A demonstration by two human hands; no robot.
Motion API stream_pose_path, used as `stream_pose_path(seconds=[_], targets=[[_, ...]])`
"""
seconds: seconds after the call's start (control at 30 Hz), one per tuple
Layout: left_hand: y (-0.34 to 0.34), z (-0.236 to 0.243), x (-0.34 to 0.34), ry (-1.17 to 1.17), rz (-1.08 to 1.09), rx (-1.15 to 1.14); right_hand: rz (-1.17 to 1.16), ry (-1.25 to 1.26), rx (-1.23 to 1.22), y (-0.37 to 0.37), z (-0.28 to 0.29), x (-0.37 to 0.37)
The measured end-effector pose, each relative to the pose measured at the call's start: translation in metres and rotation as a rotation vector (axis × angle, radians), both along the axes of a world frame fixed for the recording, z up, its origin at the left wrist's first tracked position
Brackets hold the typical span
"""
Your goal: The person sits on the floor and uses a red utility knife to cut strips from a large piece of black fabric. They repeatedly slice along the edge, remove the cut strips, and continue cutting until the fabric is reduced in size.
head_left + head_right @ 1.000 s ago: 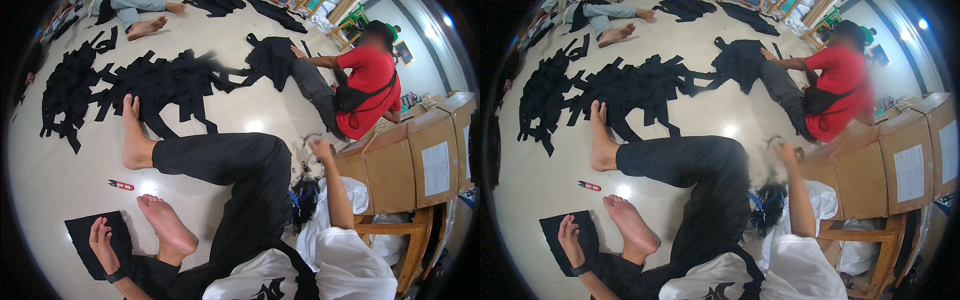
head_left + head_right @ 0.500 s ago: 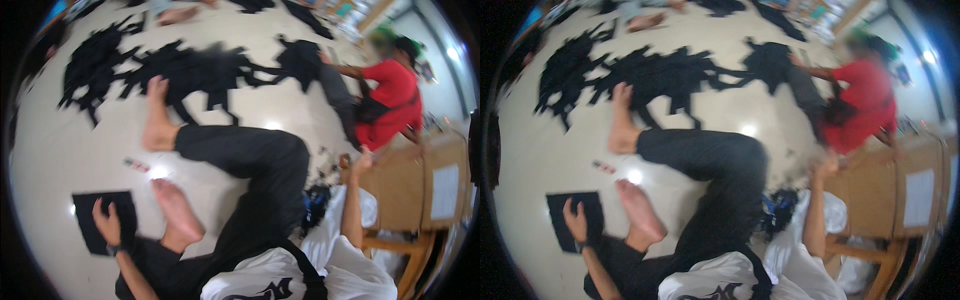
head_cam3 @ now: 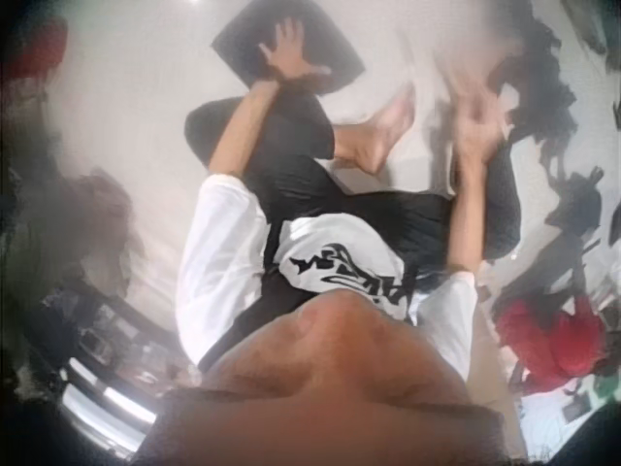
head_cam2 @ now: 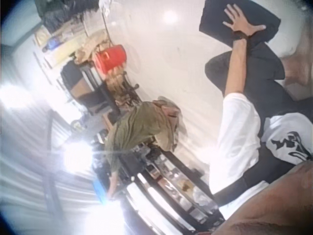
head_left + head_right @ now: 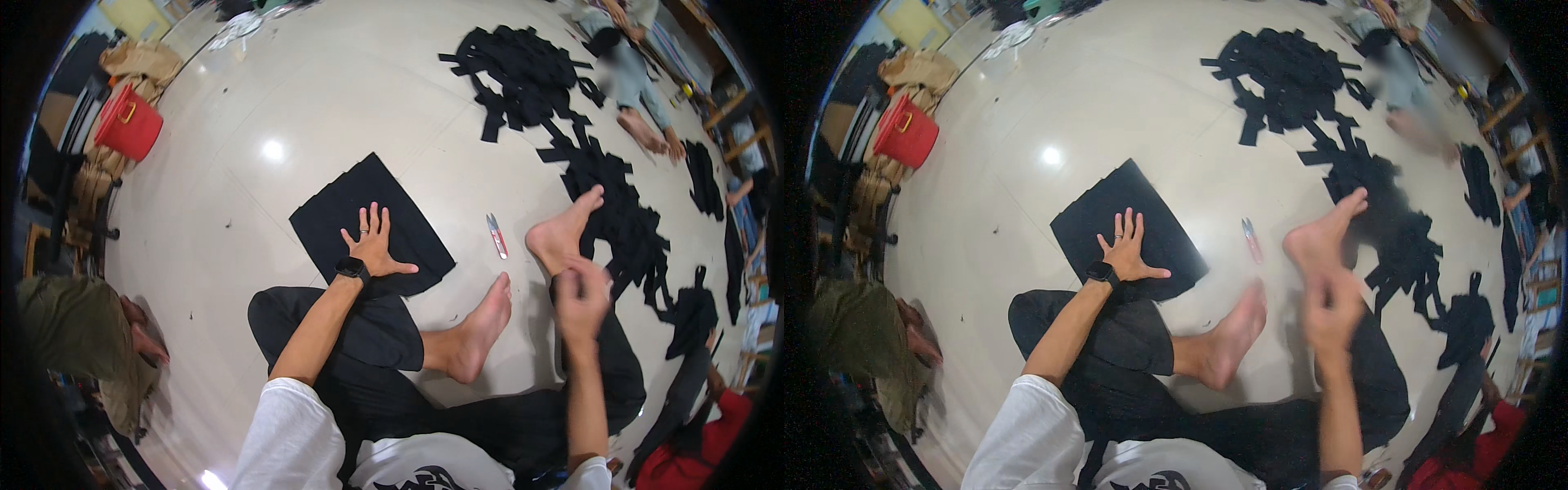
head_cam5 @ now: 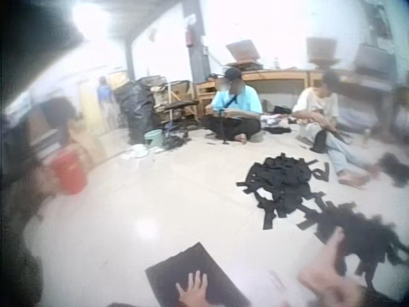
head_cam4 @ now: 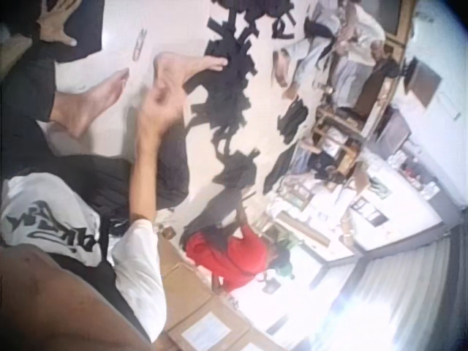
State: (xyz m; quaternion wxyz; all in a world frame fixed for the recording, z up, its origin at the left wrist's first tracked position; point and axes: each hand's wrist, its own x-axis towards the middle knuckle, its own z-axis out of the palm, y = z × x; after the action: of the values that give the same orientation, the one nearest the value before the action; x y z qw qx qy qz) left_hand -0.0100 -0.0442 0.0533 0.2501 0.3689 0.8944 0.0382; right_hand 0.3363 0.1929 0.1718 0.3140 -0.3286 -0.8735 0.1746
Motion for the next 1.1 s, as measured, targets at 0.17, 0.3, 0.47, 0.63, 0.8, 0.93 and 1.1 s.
stream_pose_path(seconds=[0.17, 0.3, 0.47, 0.63, 0.8, 0.93, 1.1], targets=[[-0.006, -0.010, -0.009, -0.006, -0.043, 0.042, 0.320, -0.391, -0.301, -0.081, -0.089, -0.182], [-0.018, -0.015, -0.044, 0.048, -0.097, 0.091, 0.262, -0.411, -0.269, -0.094, -0.121, -0.230], [-0.013, -0.018, -0.063, 0.049, -0.114, 0.117, 0.164, -0.440, -0.404, -0.083, -0.129, -0.236], [-0.008, -0.018, -0.059, 0.070, -0.080, 0.133, 0.129, -0.289, -0.260, -0.082, -0.139, -0.235], [-0.006, -0.017, -0.056, 0.044, -0.050, 0.157, 0.029, -0.157, -0.319, -0.047, -0.149, -0.225], [0.001, -0.017, -0.041, 0.033, 0.039, 0.170, 0.021, -0.188, -0.170, -0.009, -0.130, -0.192], [0.023, -0.021, -0.008, 0.067, -0.036, 0.299, 0.131, -0.277, -0.344, -0.016, -0.117, -0.161]])
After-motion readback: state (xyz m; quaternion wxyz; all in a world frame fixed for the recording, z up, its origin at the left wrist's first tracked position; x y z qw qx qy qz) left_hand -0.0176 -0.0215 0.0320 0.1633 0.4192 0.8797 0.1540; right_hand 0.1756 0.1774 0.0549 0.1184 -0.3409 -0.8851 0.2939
